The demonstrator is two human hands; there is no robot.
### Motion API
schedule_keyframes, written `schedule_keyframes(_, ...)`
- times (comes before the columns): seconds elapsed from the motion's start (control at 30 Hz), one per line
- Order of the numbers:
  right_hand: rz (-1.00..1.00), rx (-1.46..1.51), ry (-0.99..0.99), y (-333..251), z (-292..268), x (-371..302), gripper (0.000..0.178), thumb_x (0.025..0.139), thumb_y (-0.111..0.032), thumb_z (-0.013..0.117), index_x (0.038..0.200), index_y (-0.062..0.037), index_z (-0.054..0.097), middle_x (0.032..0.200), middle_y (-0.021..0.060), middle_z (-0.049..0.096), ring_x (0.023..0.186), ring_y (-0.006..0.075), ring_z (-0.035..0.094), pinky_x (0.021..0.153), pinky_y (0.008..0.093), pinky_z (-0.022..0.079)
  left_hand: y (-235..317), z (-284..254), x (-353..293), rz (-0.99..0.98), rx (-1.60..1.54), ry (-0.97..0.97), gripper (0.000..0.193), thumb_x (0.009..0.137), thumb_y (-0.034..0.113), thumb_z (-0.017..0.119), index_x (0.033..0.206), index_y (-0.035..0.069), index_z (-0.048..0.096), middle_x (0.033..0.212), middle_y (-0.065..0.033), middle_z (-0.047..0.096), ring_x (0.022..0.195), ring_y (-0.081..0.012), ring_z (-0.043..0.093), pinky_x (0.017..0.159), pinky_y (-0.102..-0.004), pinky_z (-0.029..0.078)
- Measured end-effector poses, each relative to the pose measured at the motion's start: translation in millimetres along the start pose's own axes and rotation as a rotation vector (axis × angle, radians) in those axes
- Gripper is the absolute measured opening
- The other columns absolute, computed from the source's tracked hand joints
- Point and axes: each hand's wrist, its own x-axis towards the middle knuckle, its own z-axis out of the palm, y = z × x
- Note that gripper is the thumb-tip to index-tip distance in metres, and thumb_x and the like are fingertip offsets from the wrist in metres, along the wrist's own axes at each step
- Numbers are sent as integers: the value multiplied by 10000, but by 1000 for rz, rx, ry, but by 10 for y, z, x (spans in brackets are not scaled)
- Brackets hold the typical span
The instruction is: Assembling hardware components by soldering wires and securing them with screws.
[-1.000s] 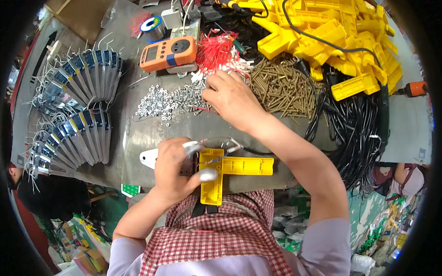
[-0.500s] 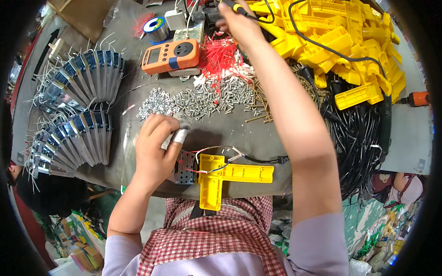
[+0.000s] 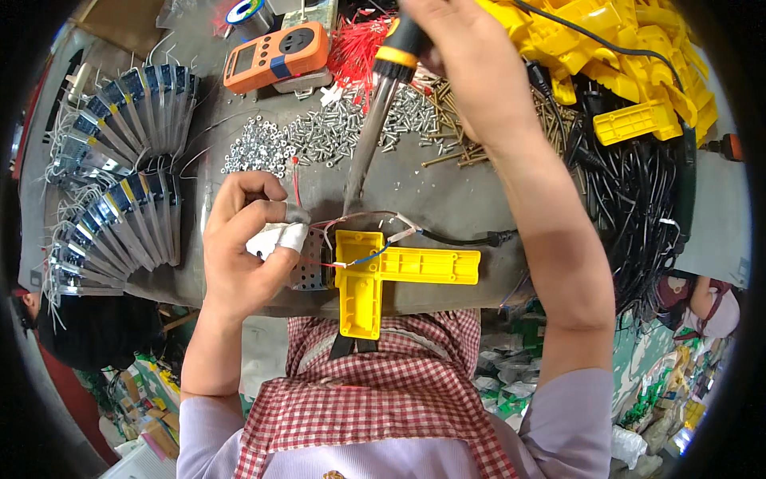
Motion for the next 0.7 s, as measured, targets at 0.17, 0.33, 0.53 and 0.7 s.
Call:
schedule_keyframes(0.17, 32, -35, -22, 173, 4, -28, 225, 929, -311, 559, 921, -90, 601, 757, -67, 516, 597, 1, 364, 528, 158, 276, 0, 15, -8, -6, 31, 11, 248, 576, 4, 665, 819, 16, 615, 910, -98, 543, 825, -255, 547, 711, -345, 454)
schedule_keyframes(0.33, 48, -28, 21, 209, -26, -38, 224, 936, -316, 543, 902, -103, 604, 740, -88, 493, 598, -10, 335, 529, 156, 257, -2, 43, -2, 22, 65, 20, 249, 563, 13, 666, 807, 24, 618, 898, -97, 549, 838, -268, 540, 727, -361, 450)
schedule_keyframes(0.53, 32, -53, -39, 214, -2, -2, 221, 939, -314, 540, 916, -103, 601, 744, -91, 494, 605, -12, 331, 532, 150, 254, -19, 48, -3, 27, 74, 32, 246, 560, 12, 668, 800, 21, 611, 900, -92, 548, 838, -268, 535, 722, -361, 445)
schedule_keyframes(0.7, 72, -39, -9, 223, -3, 7, 226, 938, -325, 543, 922, -106, 599, 755, -94, 494, 613, -20, 324, 532, 144, 248, -17, 82, 9, 24, 57, 33, 243, 565, 10, 670, 800, 22, 609, 900, -90, 545, 833, -268, 531, 715, -363, 443)
